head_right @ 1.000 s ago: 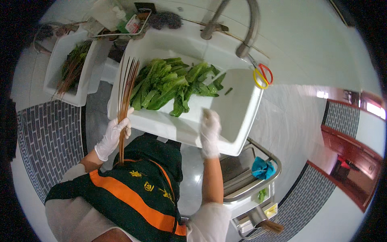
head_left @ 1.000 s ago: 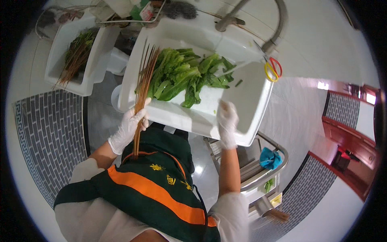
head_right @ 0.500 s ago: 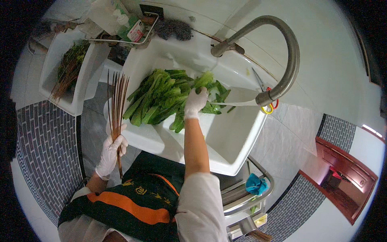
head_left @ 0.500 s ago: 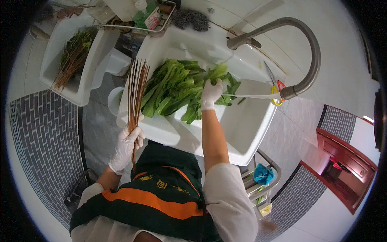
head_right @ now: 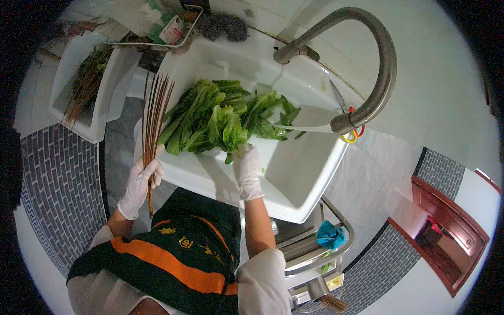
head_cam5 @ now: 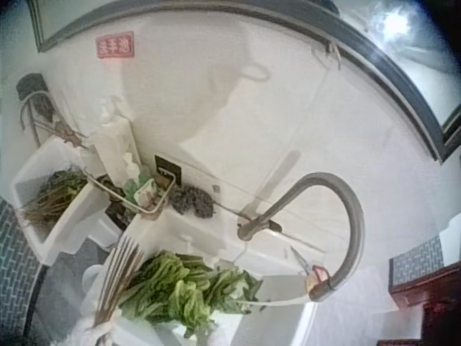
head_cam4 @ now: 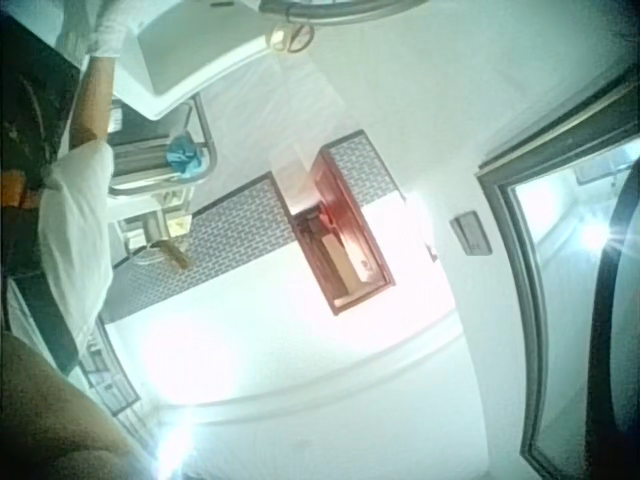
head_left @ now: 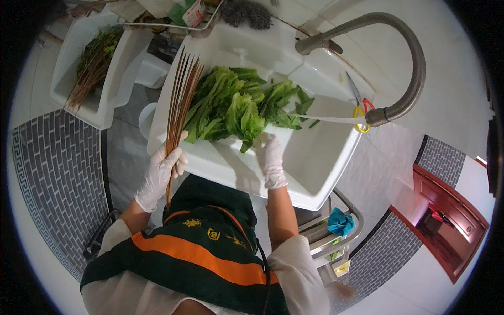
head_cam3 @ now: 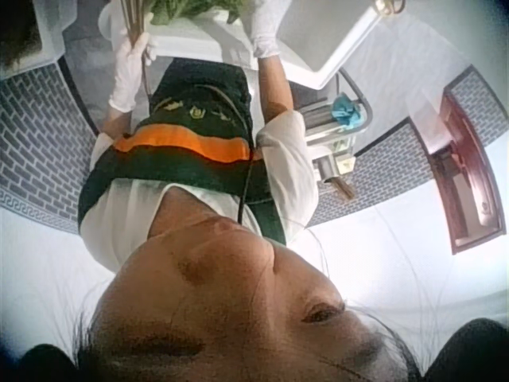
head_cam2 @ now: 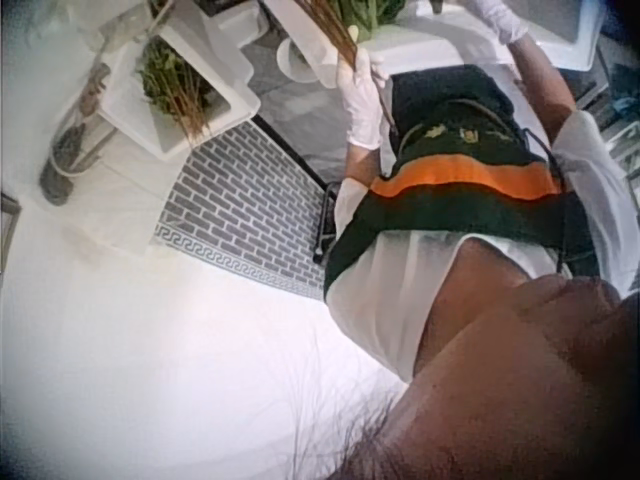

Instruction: The person picks up green leafy vegetables from a sink under running water and skewers them onto long wooden sticks, placing the skewers onto a metal cart.

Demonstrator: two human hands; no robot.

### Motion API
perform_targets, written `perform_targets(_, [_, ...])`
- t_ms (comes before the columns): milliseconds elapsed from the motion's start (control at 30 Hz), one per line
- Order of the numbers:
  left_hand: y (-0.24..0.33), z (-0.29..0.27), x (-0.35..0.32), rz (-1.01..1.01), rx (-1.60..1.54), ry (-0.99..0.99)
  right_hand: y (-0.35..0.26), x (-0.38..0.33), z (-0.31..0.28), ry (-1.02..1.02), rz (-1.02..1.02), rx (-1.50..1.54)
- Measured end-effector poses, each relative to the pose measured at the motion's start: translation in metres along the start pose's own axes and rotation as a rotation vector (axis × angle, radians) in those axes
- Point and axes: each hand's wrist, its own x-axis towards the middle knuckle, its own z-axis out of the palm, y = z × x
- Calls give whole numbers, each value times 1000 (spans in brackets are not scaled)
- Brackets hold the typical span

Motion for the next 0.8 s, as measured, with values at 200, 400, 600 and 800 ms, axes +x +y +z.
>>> perform_targets(200, [-4,5,7,-44,126,3,29,74,21,161,88,267])
perform_targets(400, [-16,9,8,-148,96,35,24,98,69,270,166,135])
perform_targets(600, [-14,16,7,-172,85,-54,12,75,44,342,140,900])
perform_targets(800, [-16,24,5,-258,16,-182,-20,46,-5,270,1,1298])
